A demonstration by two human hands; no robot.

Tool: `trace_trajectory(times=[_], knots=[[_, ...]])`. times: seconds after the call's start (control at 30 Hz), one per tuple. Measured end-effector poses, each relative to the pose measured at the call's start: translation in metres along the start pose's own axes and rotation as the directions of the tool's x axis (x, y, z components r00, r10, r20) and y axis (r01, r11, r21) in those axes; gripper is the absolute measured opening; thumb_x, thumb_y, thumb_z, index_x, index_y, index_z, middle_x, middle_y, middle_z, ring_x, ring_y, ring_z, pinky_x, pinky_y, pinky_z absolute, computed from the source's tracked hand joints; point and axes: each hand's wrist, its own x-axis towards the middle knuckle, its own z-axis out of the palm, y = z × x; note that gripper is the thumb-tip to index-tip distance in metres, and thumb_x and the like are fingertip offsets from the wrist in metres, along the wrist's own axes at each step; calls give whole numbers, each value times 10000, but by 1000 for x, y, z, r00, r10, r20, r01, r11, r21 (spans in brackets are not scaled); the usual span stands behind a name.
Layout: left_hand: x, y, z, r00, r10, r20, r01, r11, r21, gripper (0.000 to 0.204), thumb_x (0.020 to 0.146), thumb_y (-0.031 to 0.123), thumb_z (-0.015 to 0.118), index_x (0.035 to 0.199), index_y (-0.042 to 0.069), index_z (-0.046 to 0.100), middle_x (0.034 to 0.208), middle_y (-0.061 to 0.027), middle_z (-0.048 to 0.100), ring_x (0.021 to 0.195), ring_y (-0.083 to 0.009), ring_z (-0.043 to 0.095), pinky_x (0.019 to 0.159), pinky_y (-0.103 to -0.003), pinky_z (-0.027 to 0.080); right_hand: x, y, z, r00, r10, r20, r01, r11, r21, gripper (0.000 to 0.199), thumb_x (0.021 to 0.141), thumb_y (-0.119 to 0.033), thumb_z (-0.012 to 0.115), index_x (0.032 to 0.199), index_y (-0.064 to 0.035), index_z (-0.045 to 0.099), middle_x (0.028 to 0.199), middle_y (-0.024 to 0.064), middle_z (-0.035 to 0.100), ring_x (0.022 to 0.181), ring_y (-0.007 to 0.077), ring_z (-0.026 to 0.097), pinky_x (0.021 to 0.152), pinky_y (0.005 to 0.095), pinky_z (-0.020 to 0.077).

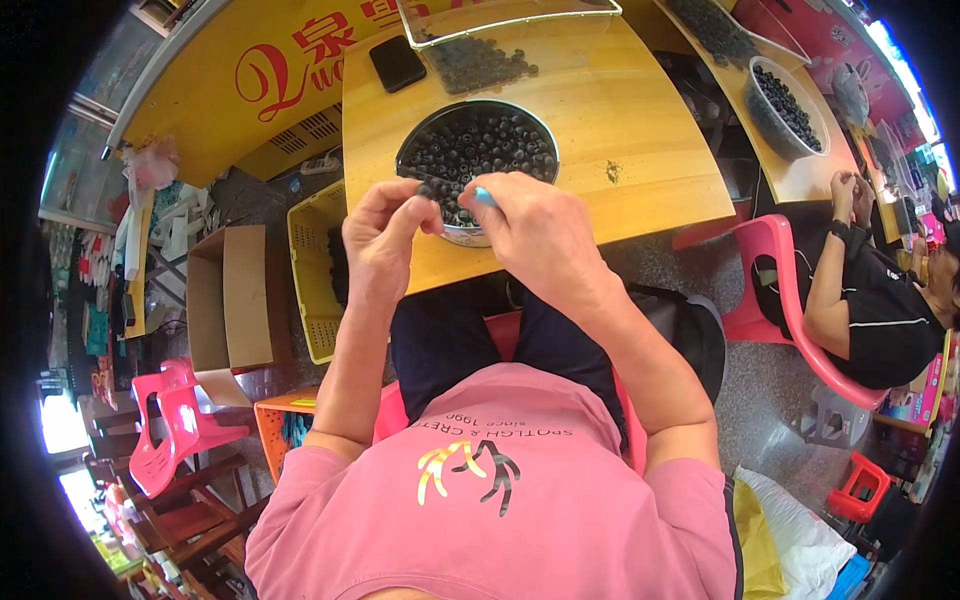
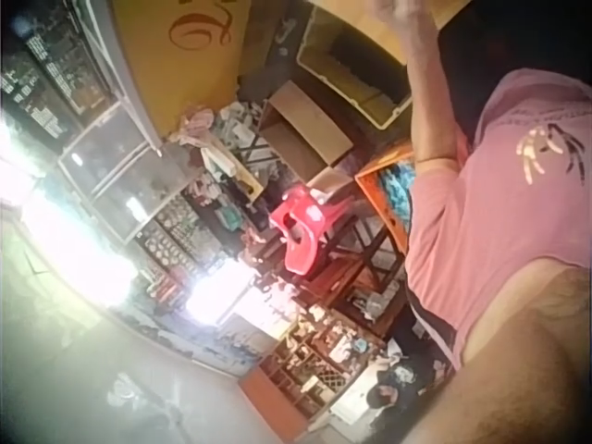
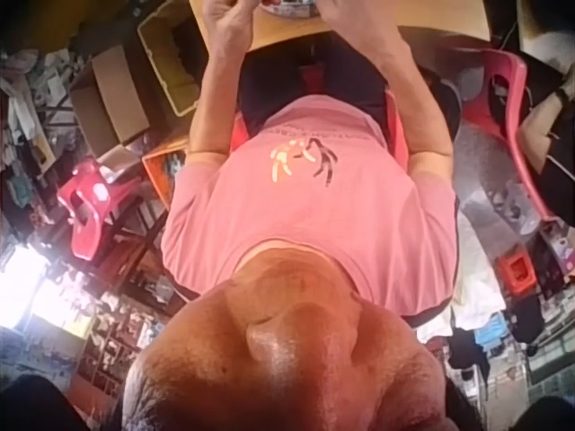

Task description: Trimming the stems or ends of small black berries using a small knife at a manual workstation.

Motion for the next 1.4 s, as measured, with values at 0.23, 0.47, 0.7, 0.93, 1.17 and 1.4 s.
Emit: trace_trajectory(times=[0.23, 0.47, 0.7, 0.93, 1.17, 1.4], knots=[[1, 11, 14, 993, 33, 113, -24, 996, -81, 151, 884, -9, 647, 1021, -66, 622, 956, -93, 609, 811, -157, 643, 731, -266, 523, 8, 3, -6, 969, 248, -5, -235, 926, 294, 236, 940, -204, 629, 1022, 11, 681, 857, 62, 669, 752, 89, 585, 683, 237, 464], [7, 1, 19, 997, 71, 23, -73, 994, 85, 204, 903, -14, 622, 1104, -44, 639, 991, -85, 619, 848, -145, 644, 760, -245, 517, 5, -11, -12, 964, 253, 84, -238, 670, 704, 214, 926, -179, 662, 1042, 1, 654, 864, 13, 645, 827, 65, 587, 754, 214, 473], [10, 7, 27, 983, 176, 58, -185, 955, 232, 239, 884, -82, 608, 1119, -44, 632, 991, -80, 607, 897, -139, 631, 796, -248, 519, 6, -8, -7, 962, 254, 98, -240, 623, 745, 162, 926, -146, 656, 1015, -12, 638, 865, 22, 645, 831, 80, 596, 760, 225, 475], [10, 5, 27, 982, 159, 99, -173, 973, 155, 227, 883, -104, 593, 1102, -48, 613, 994, -76, 599, 905, -141, 634, 817, -249, 517, 9, -14, -6, 962, 264, 74, -222, 592, 775, 136, 932, -176, 646, 954, -42, 630, 765, -25, 599, 699, 27, 521, 624, 179, 409], [7, 0, 19, 975, 176, 134, -199, 961, 190, 204, 878, -97, 603, 1072, -37, 616, 999, -70, 590, 933, -144, 637, 839, -258, 520, 10, -15, -1, 917, 376, 132, -334, 545, 769, 143, 939, -214, 639, 915, -73, 627, 697, -67, 545, 598, -10, 419, 524, 161, 323], [5, 5, 15, 1000, 11, 10, -11, 1000, 11, 181, 918, -13, 605, 1098, -18, 583, 966, -55, 632, 890, -121, 632, 806, -244, 512, 6, -10, 10, 954, 293, 67, -255, 668, 699, 186, 959, -220, 612, 969, -37, 639, 750, -33, 596, 633, 22, 481, 559, 184, 377]])
